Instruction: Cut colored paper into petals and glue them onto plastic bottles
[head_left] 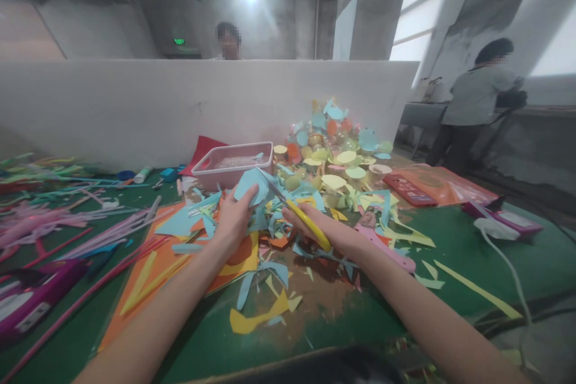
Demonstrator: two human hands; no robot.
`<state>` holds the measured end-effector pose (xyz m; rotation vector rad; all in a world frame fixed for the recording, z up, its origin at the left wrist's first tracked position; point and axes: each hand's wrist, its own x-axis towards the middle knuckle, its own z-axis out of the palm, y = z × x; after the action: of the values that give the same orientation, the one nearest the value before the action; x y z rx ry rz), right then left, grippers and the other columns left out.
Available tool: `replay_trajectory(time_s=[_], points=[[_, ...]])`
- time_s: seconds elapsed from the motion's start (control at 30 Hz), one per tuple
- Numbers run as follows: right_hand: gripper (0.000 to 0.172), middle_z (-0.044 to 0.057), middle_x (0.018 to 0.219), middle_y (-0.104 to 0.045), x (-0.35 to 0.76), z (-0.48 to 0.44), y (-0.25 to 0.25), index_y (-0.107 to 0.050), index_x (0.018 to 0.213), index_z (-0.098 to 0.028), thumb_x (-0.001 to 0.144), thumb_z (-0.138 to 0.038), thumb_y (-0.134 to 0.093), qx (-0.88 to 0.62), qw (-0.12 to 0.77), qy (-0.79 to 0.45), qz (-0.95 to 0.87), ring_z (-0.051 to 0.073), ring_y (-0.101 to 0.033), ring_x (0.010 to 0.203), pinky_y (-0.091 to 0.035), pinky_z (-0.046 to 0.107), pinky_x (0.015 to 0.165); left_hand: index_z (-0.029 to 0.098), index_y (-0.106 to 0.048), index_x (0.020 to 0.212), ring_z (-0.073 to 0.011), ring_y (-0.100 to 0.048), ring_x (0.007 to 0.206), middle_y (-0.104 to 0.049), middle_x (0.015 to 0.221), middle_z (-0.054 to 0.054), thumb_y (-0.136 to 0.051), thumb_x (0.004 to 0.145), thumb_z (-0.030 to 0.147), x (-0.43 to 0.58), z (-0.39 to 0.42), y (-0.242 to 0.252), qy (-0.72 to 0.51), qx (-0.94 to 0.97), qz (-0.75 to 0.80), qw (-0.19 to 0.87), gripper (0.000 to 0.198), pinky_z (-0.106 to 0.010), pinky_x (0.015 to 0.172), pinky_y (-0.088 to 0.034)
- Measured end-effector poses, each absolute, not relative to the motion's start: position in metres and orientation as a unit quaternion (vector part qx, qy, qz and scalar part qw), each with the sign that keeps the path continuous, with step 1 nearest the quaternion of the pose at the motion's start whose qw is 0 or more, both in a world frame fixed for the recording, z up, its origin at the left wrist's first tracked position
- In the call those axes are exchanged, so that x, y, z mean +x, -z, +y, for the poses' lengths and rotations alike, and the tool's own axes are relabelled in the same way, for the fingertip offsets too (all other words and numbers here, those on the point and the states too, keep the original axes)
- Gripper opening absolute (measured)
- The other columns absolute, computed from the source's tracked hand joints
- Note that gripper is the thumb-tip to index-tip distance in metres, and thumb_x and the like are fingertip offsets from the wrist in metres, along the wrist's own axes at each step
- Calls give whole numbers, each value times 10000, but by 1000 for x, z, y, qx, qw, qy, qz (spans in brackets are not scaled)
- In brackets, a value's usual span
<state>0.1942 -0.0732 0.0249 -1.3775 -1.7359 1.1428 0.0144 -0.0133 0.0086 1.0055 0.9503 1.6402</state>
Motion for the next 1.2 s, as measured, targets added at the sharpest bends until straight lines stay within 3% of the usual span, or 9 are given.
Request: replay_trajectory(time_s=[0.13, 0.27, 0.47, 0.97, 1.07, 1.2], points=[[516, -84, 545, -383, 193, -65, -18, -416, 755, -231, 784, -689, -654, -523, 317, -454, -648, 95, -347, 484, -304, 249, 461, 159, -681, 782, -153, -663, 738, -720, 786, -20, -880, 519, 358, 12, -13, -11, -671, 407, 406, 469, 385, -283, 756, -552], [573, -98, 496, -398, 192, -57, -9, -416, 788, -243, 715, -756, -663, -538, 318, -463, -628, 101, -385, 440, -300, 235, 425, 162, -684, 835, -147, -655, 749, -720, 853, -27, -874, 516, 371, 13, -11, -11, -680, 396, 400, 471, 426, -258, 696, -534], [567, -96, 432, -405, 191, -56, -7, -425, 754, -244, 739, -773, -627, -542, 325, -449, -632, 102, -390, 392, -312, 222, 385, 179, -698, 969, -169, -673, 856, -728, 1011, -55, -866, 555, 399, 16, -11, -10, -683, 413, 373, 474, 498, -243, 704, -511], [571, -85, 469, -404, 190, -55, -5, -424, 741, -233, 768, -782, -579, -534, 311, -415, -667, 97, -374, 421, -297, 232, 414, 201, -678, 979, -161, -673, 859, -723, 1007, -36, -843, 572, 382, 14, -10, -6, -680, 409, 373, 480, 476, -243, 711, -511], [555, -69, 506, -377, 191, -54, -6, -406, 696, -227, 821, -754, -522, -510, 302, -383, -708, 97, -344, 463, -280, 247, 442, 201, -660, 941, -166, -667, 846, -716, 994, -37, -835, 563, 364, 15, -11, -4, -679, 415, 380, 471, 447, -250, 701, -516], [514, -65, 549, -428, 191, -57, -9, -447, 775, -227, 828, -733, -523, -519, 309, -389, -696, 105, -364, 475, -291, 247, 446, 203, -629, 864, -157, -659, 813, -713, 932, -18, -853, 541, 343, 15, -11, -2, -678, 412, 385, 471, 418, -254, 694, -507]])
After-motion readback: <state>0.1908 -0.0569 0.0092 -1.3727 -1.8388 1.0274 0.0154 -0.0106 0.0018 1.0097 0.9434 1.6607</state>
